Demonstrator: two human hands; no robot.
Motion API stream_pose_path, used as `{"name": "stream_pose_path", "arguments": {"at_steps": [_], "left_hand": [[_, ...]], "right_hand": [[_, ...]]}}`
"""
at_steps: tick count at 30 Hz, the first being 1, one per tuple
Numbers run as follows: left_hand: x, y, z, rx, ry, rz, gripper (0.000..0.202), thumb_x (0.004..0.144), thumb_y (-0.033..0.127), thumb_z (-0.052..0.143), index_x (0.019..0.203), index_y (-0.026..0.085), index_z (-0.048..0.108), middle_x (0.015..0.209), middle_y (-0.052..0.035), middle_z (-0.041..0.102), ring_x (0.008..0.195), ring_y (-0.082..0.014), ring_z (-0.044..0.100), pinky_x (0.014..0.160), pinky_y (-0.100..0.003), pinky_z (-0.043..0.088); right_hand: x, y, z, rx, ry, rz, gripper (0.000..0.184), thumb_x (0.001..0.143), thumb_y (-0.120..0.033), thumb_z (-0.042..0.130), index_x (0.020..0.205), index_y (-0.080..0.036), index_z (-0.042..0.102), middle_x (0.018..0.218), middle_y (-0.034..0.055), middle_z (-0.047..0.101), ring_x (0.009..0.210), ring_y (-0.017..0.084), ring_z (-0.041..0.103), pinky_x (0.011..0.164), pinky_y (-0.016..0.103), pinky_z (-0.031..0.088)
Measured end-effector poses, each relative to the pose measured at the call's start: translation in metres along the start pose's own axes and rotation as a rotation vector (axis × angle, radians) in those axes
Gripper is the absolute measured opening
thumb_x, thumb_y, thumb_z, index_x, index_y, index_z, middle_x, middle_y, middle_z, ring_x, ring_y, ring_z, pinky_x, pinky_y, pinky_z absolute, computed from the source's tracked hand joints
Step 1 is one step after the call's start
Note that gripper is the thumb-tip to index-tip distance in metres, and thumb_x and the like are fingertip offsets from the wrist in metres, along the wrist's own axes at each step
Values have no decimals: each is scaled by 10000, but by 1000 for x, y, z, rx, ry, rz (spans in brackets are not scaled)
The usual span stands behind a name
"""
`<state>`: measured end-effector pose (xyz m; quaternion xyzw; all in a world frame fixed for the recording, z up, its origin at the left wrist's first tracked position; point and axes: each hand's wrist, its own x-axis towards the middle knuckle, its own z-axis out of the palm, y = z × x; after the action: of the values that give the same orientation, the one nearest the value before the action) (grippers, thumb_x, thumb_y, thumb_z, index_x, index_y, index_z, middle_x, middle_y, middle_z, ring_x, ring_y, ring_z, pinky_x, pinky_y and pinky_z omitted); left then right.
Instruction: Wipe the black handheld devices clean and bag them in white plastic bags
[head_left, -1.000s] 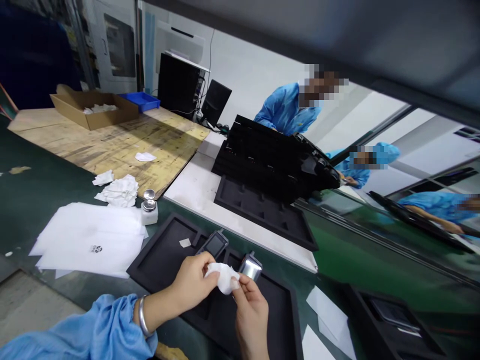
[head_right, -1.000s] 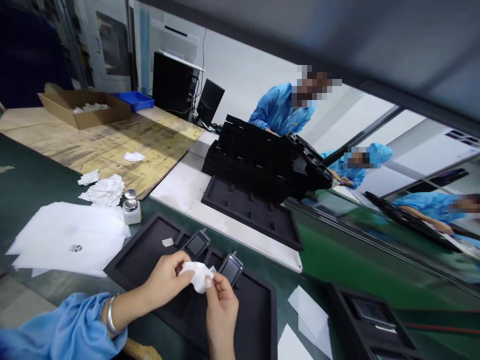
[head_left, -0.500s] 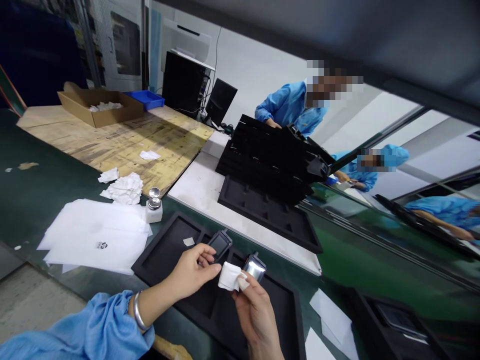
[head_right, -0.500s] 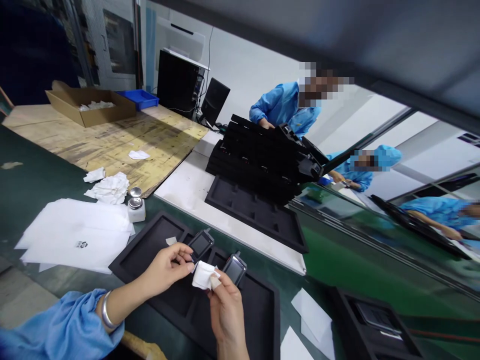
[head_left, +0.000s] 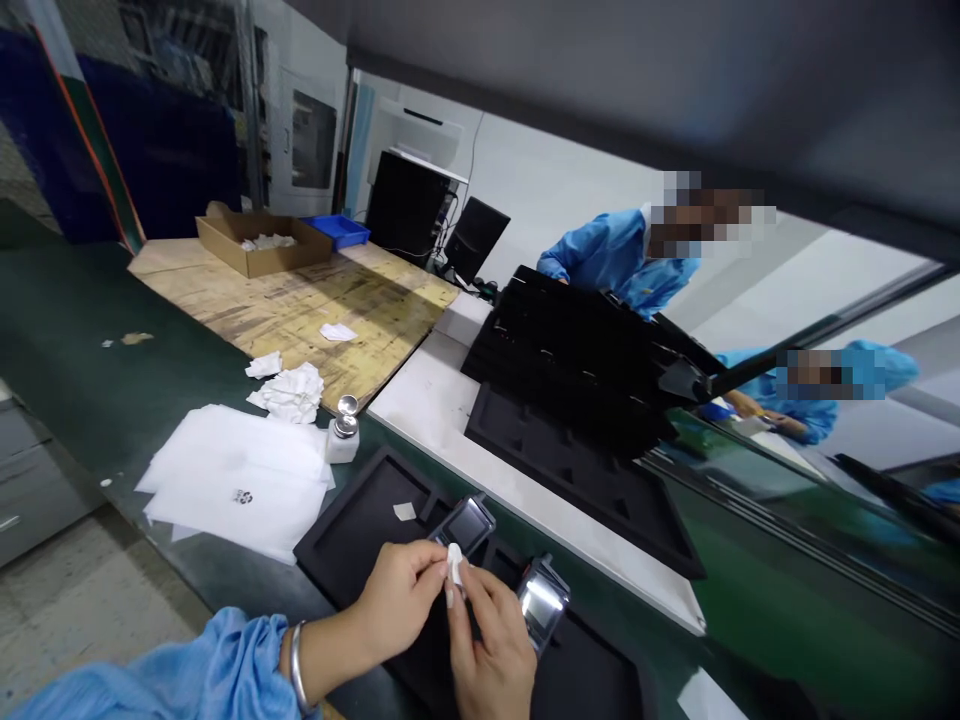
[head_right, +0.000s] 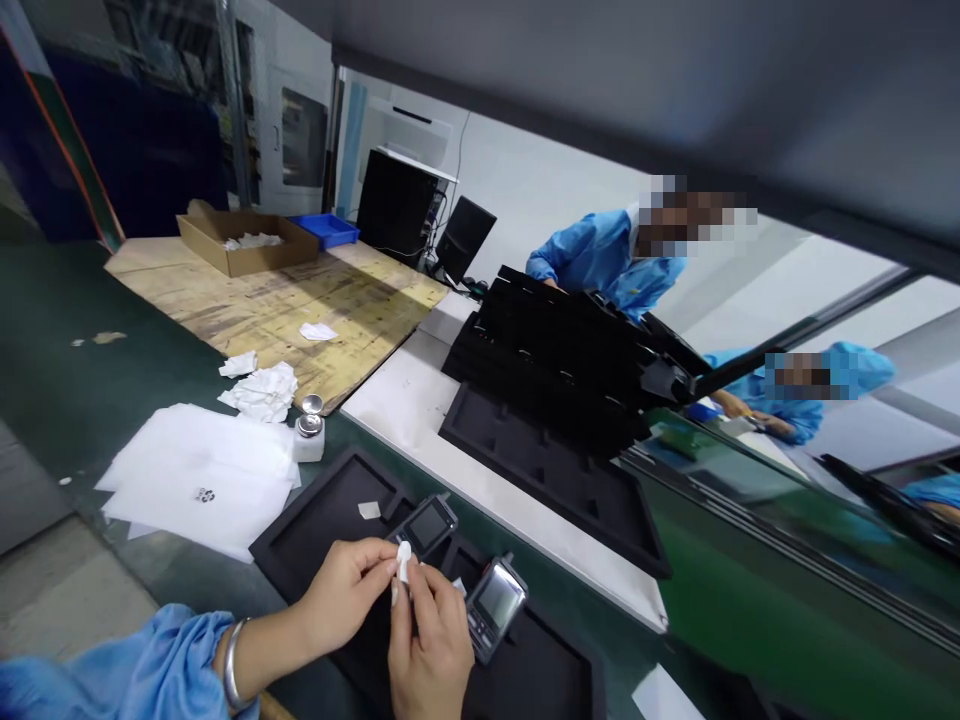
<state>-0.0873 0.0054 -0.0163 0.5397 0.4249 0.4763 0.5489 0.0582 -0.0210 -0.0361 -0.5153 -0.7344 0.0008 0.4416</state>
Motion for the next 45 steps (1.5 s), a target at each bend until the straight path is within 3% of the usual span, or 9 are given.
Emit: {"name": "stream_pose_path", "arguments": {"at_steps": [6, 10, 13, 17, 20, 25, 33, 41, 45], "left_hand": [[-17, -1, -26, 12, -45, 39, 311, 920, 210, 465, 1136, 197, 687, 980, -55, 738, 840, -174, 684, 827, -282, 535], [-27, -23, -47, 445, 87, 141, 280, 855, 145, 497, 1045, 202, 695, 959, -62, 733, 882, -212, 679, 834, -316, 517], [-30, -43, -54, 631, 51, 226, 255, 822, 136, 505, 993, 196, 685, 907, -69, 722, 842, -224, 675, 772, -320, 514], [-27, -71, -53, 792, -30, 300, 190, 771, 147, 558, 924, 193, 661, 804, -56, 696, 703, -197, 652, 638, -277, 481], [-19, -88, -51, 899, -52, 304, 116, 719, 144, 598, 820, 187, 638, 746, -47, 682, 638, -186, 630, 570, -259, 441], [-9, -99, -51, 925, -74, 297, 56, 681, 153, 623, 719, 193, 613, 698, -50, 671, 594, -197, 624, 515, -265, 418], [-17, -80, -61, 871, -156, 332, 203, 840, 176, 445, 879, 258, 627, 782, -82, 677, 718, -260, 678, 602, -357, 522], [-14, -91, -63, 786, -33, 366, 226, 855, 228, 442, 829, 338, 638, 756, -13, 686, 682, -233, 688, 611, -332, 568], [-12, -89, -67, 740, -31, 383, 200, 854, 253, 484, 858, 374, 643, 750, 19, 693, 673, -212, 689, 621, -303, 574]], "right_hand": [[19, 13, 14, 84, -91, -137, 209, 940, -204, 542, 1081, -205, 696, 993, 53, 685, 877, 156, 667, 769, 249, 533], [73, -1, 39, 125, -162, -172, 223, 942, -224, 517, 1058, -226, 707, 980, 51, 687, 880, 178, 647, 773, 293, 513], [121, -28, 76, 59, -226, -261, 267, 930, -191, 488, 1035, -244, 727, 946, 57, 697, 868, 203, 610, 825, 372, 460], [163, -58, 129, -9, -299, -312, 262, 900, -151, 553, 990, -306, 743, 910, 23, 707, 902, 225, 544, 1038, 561, 249], [171, -67, 150, -45, -367, -331, 270, 884, -127, 584, 937, -338, 743, 887, 3, 706, 917, 238, 503, 1051, 683, 63], [173, -68, 153, -94, -421, -322, 258, 887, -131, 581, 945, -330, 735, 913, 12, 697, 959, 249, 478, 1034, 720, 13], [182, -73, 149, -194, -465, -291, 159, 911, -216, 588, 936, -305, 717, 942, -38, 676, 1016, 221, 460, 1064, 698, -3], [185, -71, 151, -223, -515, -303, 149, 931, -275, 551, 921, -305, 697, 969, -66, 673, 1054, 213, 444, 1058, 720, 4], [190, -73, 154, -204, -512, -325, 145, 919, -254, 554, 890, -284, 693, 967, -63, 676, 1066, 211, 452, 1074, 696, 15]]}}
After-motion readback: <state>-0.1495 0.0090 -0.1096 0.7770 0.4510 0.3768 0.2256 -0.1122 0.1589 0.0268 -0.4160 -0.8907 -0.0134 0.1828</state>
